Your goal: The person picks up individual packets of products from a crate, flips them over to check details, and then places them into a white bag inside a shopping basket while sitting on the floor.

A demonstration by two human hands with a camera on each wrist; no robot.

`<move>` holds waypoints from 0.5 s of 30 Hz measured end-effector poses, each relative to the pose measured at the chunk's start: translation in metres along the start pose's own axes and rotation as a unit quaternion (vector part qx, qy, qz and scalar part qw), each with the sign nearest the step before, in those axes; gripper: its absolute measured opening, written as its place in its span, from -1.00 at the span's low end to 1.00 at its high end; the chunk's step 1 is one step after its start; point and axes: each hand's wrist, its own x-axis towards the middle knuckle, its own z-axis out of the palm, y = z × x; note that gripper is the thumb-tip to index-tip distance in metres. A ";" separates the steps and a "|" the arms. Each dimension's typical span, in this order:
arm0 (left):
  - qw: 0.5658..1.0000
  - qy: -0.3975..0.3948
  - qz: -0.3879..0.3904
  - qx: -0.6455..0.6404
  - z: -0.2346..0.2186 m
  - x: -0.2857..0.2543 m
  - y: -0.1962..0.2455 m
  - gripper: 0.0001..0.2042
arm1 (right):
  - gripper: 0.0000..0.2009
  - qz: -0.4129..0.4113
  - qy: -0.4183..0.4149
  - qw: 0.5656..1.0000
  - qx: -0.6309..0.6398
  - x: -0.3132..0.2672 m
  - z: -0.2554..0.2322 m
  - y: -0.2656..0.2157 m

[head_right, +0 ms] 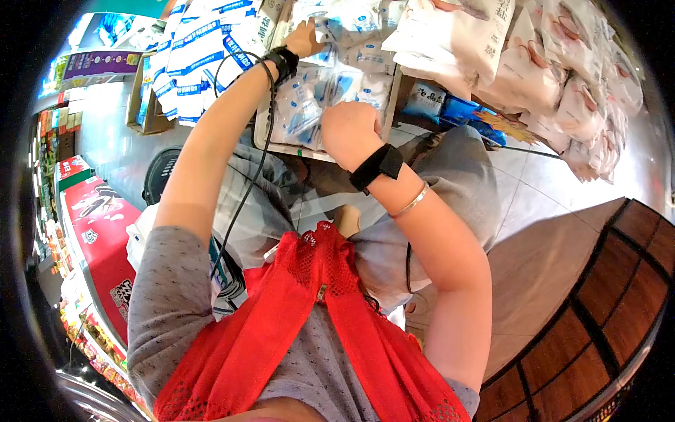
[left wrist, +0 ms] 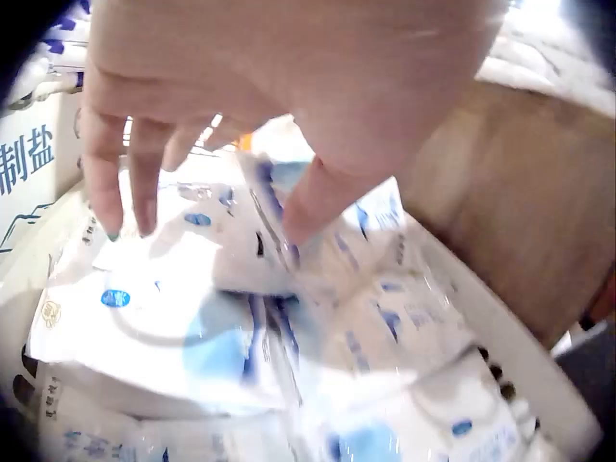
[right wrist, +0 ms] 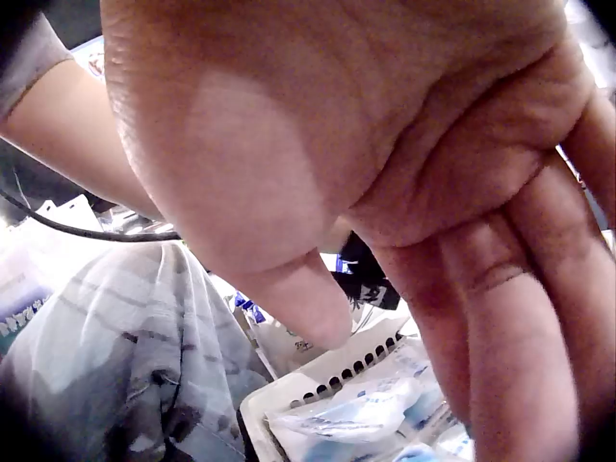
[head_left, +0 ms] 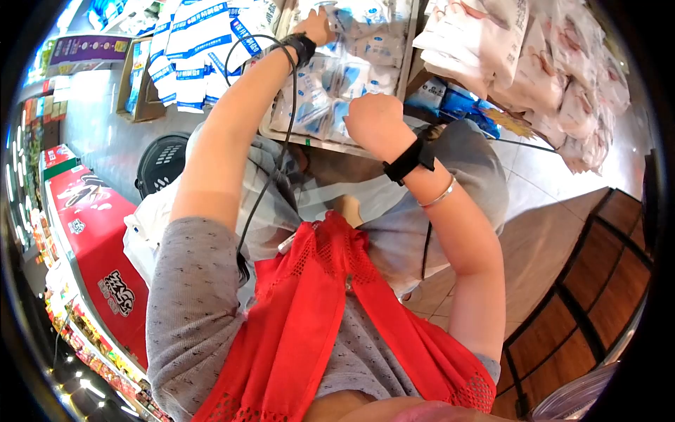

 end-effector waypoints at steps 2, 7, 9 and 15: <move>0.997 -0.075 0.013 0.035 -0.001 -0.032 0.008 -0.16 | -0.86 -0.009 0.012 1.000 0.004 -0.001 0.002 -0.001; 0.871 -0.436 0.164 0.158 0.007 -0.097 0.027 -0.07 | -0.87 0.007 0.002 1.000 0.020 -0.001 0.007 -0.003; 0.939 -0.249 0.177 0.158 0.014 -0.140 0.019 -0.17 | -0.87 0.008 -0.014 1.000 0.019 0.002 0.010 -0.002; 0.944 -0.250 0.193 0.095 0.005 -0.129 0.023 -0.67 | -0.87 -0.004 -0.018 1.000 0.007 0.007 0.011 0.001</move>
